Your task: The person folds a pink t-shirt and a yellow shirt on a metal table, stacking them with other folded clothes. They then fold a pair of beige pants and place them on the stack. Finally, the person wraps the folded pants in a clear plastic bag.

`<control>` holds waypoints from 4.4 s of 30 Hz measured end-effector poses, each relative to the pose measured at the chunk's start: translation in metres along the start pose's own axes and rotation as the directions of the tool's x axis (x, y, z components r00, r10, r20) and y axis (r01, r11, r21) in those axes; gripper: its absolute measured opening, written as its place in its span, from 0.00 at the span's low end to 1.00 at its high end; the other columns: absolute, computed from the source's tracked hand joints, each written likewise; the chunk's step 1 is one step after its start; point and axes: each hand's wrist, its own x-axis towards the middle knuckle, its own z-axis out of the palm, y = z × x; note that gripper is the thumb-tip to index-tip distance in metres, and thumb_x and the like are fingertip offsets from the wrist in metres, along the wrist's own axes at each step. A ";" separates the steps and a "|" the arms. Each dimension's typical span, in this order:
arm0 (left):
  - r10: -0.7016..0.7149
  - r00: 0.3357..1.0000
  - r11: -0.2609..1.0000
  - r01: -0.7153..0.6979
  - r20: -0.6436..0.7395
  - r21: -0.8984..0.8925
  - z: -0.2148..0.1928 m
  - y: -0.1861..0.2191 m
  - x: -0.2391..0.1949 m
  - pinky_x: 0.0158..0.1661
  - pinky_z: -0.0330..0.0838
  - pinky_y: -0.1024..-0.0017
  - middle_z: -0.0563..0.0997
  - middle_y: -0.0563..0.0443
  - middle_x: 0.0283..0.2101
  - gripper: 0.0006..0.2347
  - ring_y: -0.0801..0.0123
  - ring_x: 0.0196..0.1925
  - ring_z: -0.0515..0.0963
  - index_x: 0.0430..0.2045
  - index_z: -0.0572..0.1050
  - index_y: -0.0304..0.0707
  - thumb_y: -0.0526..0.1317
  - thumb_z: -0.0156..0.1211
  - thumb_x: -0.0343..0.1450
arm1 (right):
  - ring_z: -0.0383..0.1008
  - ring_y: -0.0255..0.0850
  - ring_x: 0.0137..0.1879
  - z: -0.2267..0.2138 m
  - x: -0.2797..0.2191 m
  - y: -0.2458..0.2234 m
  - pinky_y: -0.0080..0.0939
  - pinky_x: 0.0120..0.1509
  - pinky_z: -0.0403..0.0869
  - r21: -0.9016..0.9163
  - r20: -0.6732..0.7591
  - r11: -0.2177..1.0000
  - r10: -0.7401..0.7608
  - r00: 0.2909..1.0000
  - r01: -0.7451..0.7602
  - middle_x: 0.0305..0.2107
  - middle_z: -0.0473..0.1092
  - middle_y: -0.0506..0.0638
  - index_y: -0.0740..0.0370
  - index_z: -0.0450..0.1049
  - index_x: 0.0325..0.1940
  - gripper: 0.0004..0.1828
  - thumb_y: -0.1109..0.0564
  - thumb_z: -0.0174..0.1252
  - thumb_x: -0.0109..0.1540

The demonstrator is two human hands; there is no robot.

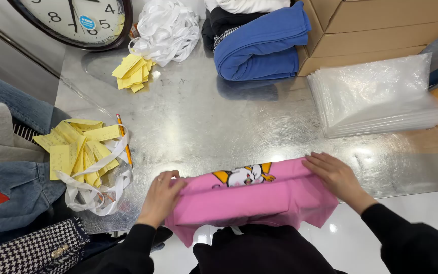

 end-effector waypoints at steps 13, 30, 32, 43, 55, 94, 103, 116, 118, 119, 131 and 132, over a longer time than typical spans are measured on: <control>-0.266 0.916 0.841 0.373 0.301 -0.391 -0.065 0.021 0.007 0.63 0.69 0.51 0.78 0.46 0.55 0.22 0.50 0.62 0.77 0.57 0.74 0.46 0.53 0.67 0.70 | 0.73 0.51 0.69 -0.024 0.024 0.000 0.54 0.70 0.77 0.137 0.390 0.923 0.283 0.876 -0.359 0.65 0.69 0.51 0.46 0.68 0.70 0.34 0.46 0.66 0.60; 0.005 0.980 1.000 -0.005 0.198 -0.001 -0.012 0.013 -0.014 0.57 0.70 0.60 0.75 0.52 0.46 0.14 0.58 0.55 0.75 0.47 0.73 0.48 0.47 0.64 0.70 | 0.68 0.53 0.74 0.023 -0.031 0.015 0.57 0.76 0.70 0.038 0.140 0.980 0.187 0.972 -0.194 0.65 0.65 0.49 0.39 0.80 0.50 0.17 0.46 0.66 0.56; -0.055 0.982 0.985 0.082 0.181 -0.148 -0.039 0.030 -0.018 0.51 0.71 0.61 0.77 0.55 0.46 0.13 0.61 0.49 0.77 0.45 0.75 0.49 0.52 0.59 0.72 | 0.68 0.55 0.71 -0.010 -0.030 -0.001 0.57 0.74 0.70 0.153 0.074 0.977 0.139 0.988 -0.149 0.66 0.66 0.54 0.42 0.81 0.52 0.17 0.46 0.65 0.58; -0.238 0.854 0.879 0.392 0.462 -0.271 -0.068 0.017 0.030 0.61 0.71 0.50 0.81 0.46 0.53 0.29 0.47 0.63 0.76 0.56 0.75 0.45 0.57 0.74 0.64 | 0.74 0.60 0.66 -0.019 0.042 0.023 0.59 0.73 0.72 0.282 0.565 0.829 0.264 0.782 -0.483 0.54 0.76 0.63 0.58 0.73 0.67 0.33 0.49 0.70 0.59; -0.097 0.991 0.994 0.092 0.088 0.056 -0.032 0.006 0.009 0.52 0.73 0.63 0.72 0.55 0.44 0.17 0.61 0.50 0.75 0.44 0.73 0.53 0.49 0.72 0.66 | 0.73 0.47 0.67 0.033 0.007 0.037 0.46 0.65 0.77 -0.083 0.206 0.971 0.237 0.950 -0.224 0.57 0.68 0.43 0.39 0.76 0.45 0.19 0.47 0.71 0.51; -0.139 0.986 0.988 0.131 0.095 0.084 -0.019 0.024 0.019 0.60 0.73 0.64 0.74 0.60 0.54 0.16 0.63 0.62 0.73 0.37 0.69 0.51 0.46 0.74 0.63 | 0.67 0.41 0.76 0.021 0.013 -0.001 0.56 0.86 0.57 -0.164 0.296 0.931 0.361 0.884 -0.325 0.59 0.73 0.46 0.44 0.66 0.49 0.20 0.55 0.64 0.57; -0.137 0.983 0.946 0.166 0.118 -0.280 -0.021 0.035 -0.006 0.73 0.54 0.49 0.71 0.48 0.68 0.12 0.52 0.73 0.67 0.32 0.72 0.45 0.51 0.51 0.78 | 0.55 0.67 0.80 -0.045 0.023 -0.033 0.78 0.81 0.53 0.294 0.544 0.767 0.356 0.760 -0.570 0.71 0.62 0.66 0.56 0.70 0.41 0.25 0.36 0.70 0.59; -0.239 0.869 0.933 0.329 0.434 -0.144 -0.049 0.031 0.038 0.60 0.74 0.53 0.80 0.48 0.53 0.31 0.52 0.62 0.76 0.54 0.74 0.44 0.65 0.68 0.65 | 0.55 0.68 0.78 -0.022 0.093 -0.184 0.79 0.76 0.56 0.622 0.305 0.656 0.300 0.904 -0.428 0.67 0.64 0.70 0.58 0.63 0.73 0.37 0.54 0.67 0.61; -0.261 0.836 0.934 0.345 0.483 -0.093 -0.059 0.037 0.042 0.58 0.76 0.55 0.81 0.48 0.52 0.31 0.53 0.61 0.77 0.51 0.78 0.42 0.67 0.68 0.65 | 0.53 0.68 0.78 -0.018 0.103 -0.228 0.77 0.76 0.56 0.746 0.282 0.545 0.261 0.923 -0.382 0.69 0.62 0.69 0.59 0.62 0.75 0.38 0.53 0.67 0.63; -0.330 0.726 0.894 0.446 0.603 -0.048 -0.068 0.042 0.046 0.48 0.76 0.64 0.82 0.54 0.43 0.29 0.63 0.49 0.80 0.43 0.78 0.46 0.69 0.67 0.64 | 0.44 0.60 0.82 -0.016 0.107 -0.239 0.75 0.79 0.49 0.709 0.446 0.463 0.289 0.847 -0.531 0.75 0.50 0.60 0.49 0.57 0.78 0.42 0.44 0.63 0.62; -0.052 0.717 0.405 0.651 0.695 -0.642 -0.193 0.083 0.072 0.32 0.72 0.77 0.85 0.53 0.39 0.15 0.70 0.36 0.83 0.45 0.80 0.41 0.46 0.66 0.67 | 0.63 0.43 0.78 0.008 0.120 -0.222 0.45 0.79 0.62 0.626 0.753 -0.566 0.258 0.605 -0.537 0.72 0.67 0.57 0.64 0.66 0.74 0.36 0.40 0.41 0.68; -0.026 0.802 0.267 0.581 0.597 -0.769 -0.197 0.091 0.080 0.36 0.79 0.74 0.86 0.49 0.41 0.14 0.67 0.39 0.86 0.44 0.80 0.37 0.41 0.68 0.67 | 0.63 0.44 0.77 0.007 0.124 -0.223 0.48 0.76 0.64 0.507 0.793 -0.716 0.168 0.586 -0.480 0.73 0.65 0.56 0.62 0.64 0.76 0.40 0.36 0.40 0.67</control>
